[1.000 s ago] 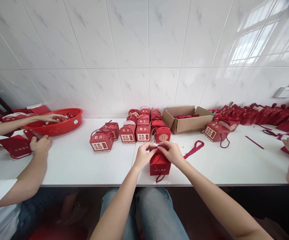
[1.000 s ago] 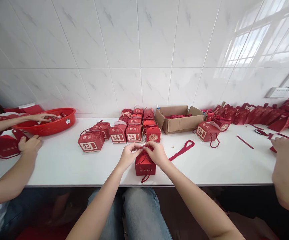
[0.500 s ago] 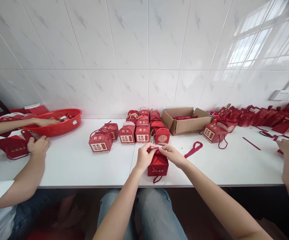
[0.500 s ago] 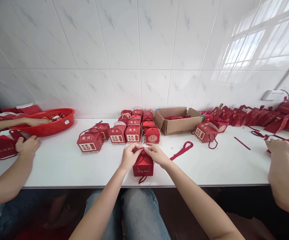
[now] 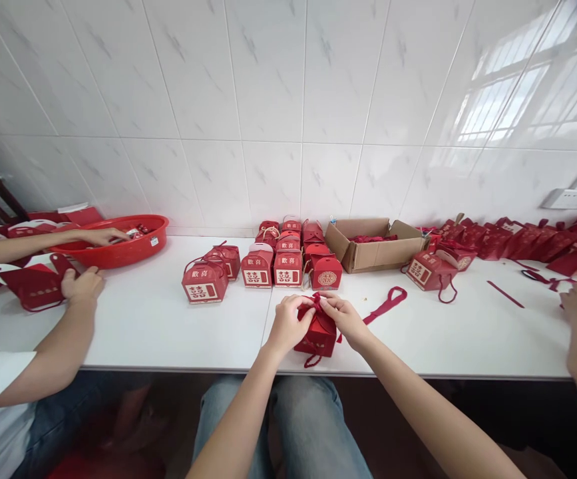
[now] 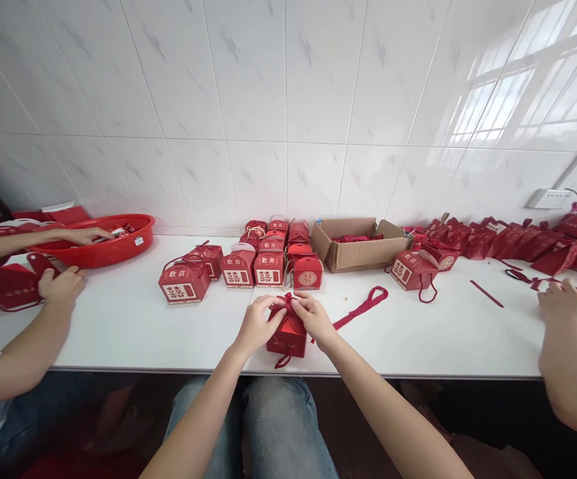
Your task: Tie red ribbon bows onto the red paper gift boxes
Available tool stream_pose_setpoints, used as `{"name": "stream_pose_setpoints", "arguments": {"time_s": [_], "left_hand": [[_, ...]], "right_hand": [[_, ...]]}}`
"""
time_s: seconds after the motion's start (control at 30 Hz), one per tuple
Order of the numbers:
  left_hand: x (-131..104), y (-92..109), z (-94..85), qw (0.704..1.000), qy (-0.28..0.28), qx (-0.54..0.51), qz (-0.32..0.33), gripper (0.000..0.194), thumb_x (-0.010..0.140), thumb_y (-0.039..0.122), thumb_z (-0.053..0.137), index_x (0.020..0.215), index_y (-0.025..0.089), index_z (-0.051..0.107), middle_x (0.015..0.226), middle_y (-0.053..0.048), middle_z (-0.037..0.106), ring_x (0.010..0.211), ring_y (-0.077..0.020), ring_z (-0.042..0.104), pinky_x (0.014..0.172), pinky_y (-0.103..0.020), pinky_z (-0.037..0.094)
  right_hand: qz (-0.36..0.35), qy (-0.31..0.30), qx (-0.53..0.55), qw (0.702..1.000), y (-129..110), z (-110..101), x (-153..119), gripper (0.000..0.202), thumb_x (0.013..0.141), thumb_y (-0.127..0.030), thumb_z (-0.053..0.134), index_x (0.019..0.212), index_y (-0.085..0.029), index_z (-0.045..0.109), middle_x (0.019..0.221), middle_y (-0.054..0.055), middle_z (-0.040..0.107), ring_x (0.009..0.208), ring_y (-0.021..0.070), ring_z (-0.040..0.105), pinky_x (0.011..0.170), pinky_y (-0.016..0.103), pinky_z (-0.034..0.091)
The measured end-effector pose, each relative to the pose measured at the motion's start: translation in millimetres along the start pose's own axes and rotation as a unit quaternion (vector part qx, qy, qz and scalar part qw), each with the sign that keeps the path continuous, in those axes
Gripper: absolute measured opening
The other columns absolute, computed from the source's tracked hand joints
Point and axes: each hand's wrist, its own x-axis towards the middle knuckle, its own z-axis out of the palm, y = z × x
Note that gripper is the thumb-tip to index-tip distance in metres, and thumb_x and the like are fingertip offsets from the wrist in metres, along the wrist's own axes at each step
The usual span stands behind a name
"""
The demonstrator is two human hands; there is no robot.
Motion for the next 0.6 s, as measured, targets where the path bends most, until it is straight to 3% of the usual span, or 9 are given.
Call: {"name": "stream_pose_setpoints", "arguments": {"time_s": [0.23, 0.37, 0.47, 0.6], "left_hand": [[3, 3, -1.2, 1.0, -0.02, -0.001, -0.013, 0.009, 0.078, 0.02, 0.063, 0.085, 0.022, 0.068, 0.09, -0.004, 0.07, 0.09, -0.0209, 0.06, 0.086, -0.038, 0.046], [3, 3, -2.3, 0.999, -0.035, 0.017, -0.004, 0.012, 0.076, 0.019, 0.065, 0.087, 0.022, 0.069, 0.091, -0.003, 0.071, 0.092, -0.0216, 0.06, 0.087, -0.039, 0.046], [4, 0, -2.5, 0.999, -0.038, 0.024, 0.011, 0.014, 0.077, 0.016, 0.063, 0.088, 0.022, 0.069, 0.091, -0.004, 0.071, 0.092, -0.0212, 0.061, 0.086, -0.039, 0.047], [4, -5, -2.5, 0.998, -0.034, 0.019, 0.041, 0.018, 0.078, 0.011, 0.058, 0.088, 0.022, 0.069, 0.088, -0.004, 0.07, 0.09, -0.0201, 0.061, 0.083, -0.037, 0.05]], "right_hand": [[-0.006, 0.014, -0.036, 0.999, -2, 2, -14, 0.057, 0.069, -0.072, 0.055, 0.075, -0.018, 0.072, 0.133, 0.015, 0.049, 0.133, 0.0311, 0.033, 0.106, 0.042, 0.029], [-0.019, 0.018, -0.076, 0.997, 0, 2, -17, 0.052, 0.076, -0.066, 0.051, 0.078, -0.019, 0.074, 0.132, 0.012, 0.052, 0.13, 0.0306, 0.037, 0.105, 0.044, 0.031], [-0.04, 0.03, -0.175, 0.983, 1, 0, -22, 0.039, 0.083, -0.053, 0.049, 0.089, -0.024, 0.074, 0.129, 0.007, 0.056, 0.12, 0.0303, 0.047, 0.101, 0.047, 0.035], [-0.121, 0.016, -0.327, 0.937, -2, -7, -28, 0.026, 0.084, -0.029, 0.049, 0.101, -0.025, 0.069, 0.117, 0.005, 0.064, 0.102, 0.0273, 0.055, 0.09, 0.044, 0.041]]}}
